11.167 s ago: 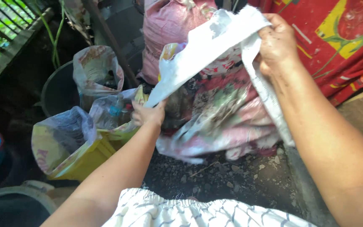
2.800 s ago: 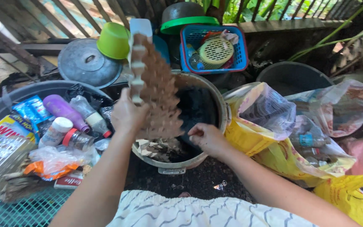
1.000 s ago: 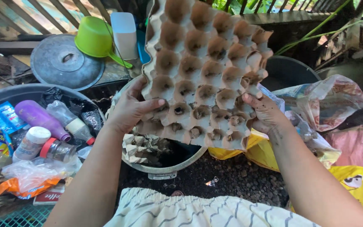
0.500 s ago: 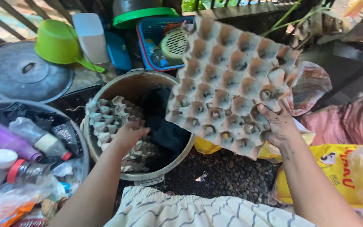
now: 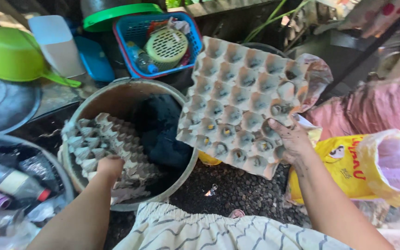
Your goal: The recorder is sorting through various recyclable materials, including plastic bottles, jars, and egg cartons, and placing them into different bags and containers.
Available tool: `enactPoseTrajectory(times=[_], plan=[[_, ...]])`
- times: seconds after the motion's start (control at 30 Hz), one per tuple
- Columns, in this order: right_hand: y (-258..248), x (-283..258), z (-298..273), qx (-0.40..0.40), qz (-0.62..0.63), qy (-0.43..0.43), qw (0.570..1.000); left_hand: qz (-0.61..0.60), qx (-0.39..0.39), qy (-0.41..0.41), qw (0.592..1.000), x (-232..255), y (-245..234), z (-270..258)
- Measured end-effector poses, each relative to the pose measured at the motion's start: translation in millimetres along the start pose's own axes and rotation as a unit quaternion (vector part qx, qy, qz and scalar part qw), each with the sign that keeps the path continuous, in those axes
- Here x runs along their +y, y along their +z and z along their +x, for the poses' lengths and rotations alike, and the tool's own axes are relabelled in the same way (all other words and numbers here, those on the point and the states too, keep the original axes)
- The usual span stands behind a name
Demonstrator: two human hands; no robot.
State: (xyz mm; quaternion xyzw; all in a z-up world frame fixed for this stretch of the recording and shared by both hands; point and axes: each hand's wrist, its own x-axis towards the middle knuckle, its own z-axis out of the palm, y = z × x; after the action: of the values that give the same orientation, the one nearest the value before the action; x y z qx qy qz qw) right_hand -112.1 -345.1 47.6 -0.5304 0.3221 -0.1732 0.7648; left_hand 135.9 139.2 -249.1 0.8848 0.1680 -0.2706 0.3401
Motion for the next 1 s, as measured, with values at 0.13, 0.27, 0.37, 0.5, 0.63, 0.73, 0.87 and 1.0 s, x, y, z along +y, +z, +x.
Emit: enactPoseTrajectory(times=[0.13, 0.27, 0.37, 0.5, 0.63, 0.73, 0.87, 1.0], plan=[[1, 5, -9, -0.002, -0.015, 0.001, 1.000, 0.413, -0.053, 0.273, 0.867, -70, 107, 125], [-10, 15, -14, -0.022, 0.000, 0.012, 1.000, 0.130, 0.047, 0.049, 0.989, 18, 77, -19], [-3, 4, -28, 0.009, -0.015, 0.006, 1.000, 0.064, 0.071, 0.013, 0.995, 52, 53, -67], [-13, 1, -33, 0.003, 0.011, -0.009, 1.000, 0.104, 0.117, 0.075, 0.985, 20, 78, 4], [-38, 11, -31, 0.041, 0.009, -0.010, 0.999, 0.134, 0.030, -0.001, 0.991, 29, 71, 11], [-49, 22, -36, 0.044, 0.031, 0.022, 0.998, 0.131, 0.035, 0.009, 0.991, 27, 74, 15], [-46, 44, -49, 0.063, 0.080, 0.096, 0.990, 0.067, 0.111, -0.041, 0.991, 59, 59, -41], [-45, 74, -48, 0.100, 0.068, 0.108, 0.987, 0.311, -0.012, 0.127, 0.942, 29, 77, 20]])
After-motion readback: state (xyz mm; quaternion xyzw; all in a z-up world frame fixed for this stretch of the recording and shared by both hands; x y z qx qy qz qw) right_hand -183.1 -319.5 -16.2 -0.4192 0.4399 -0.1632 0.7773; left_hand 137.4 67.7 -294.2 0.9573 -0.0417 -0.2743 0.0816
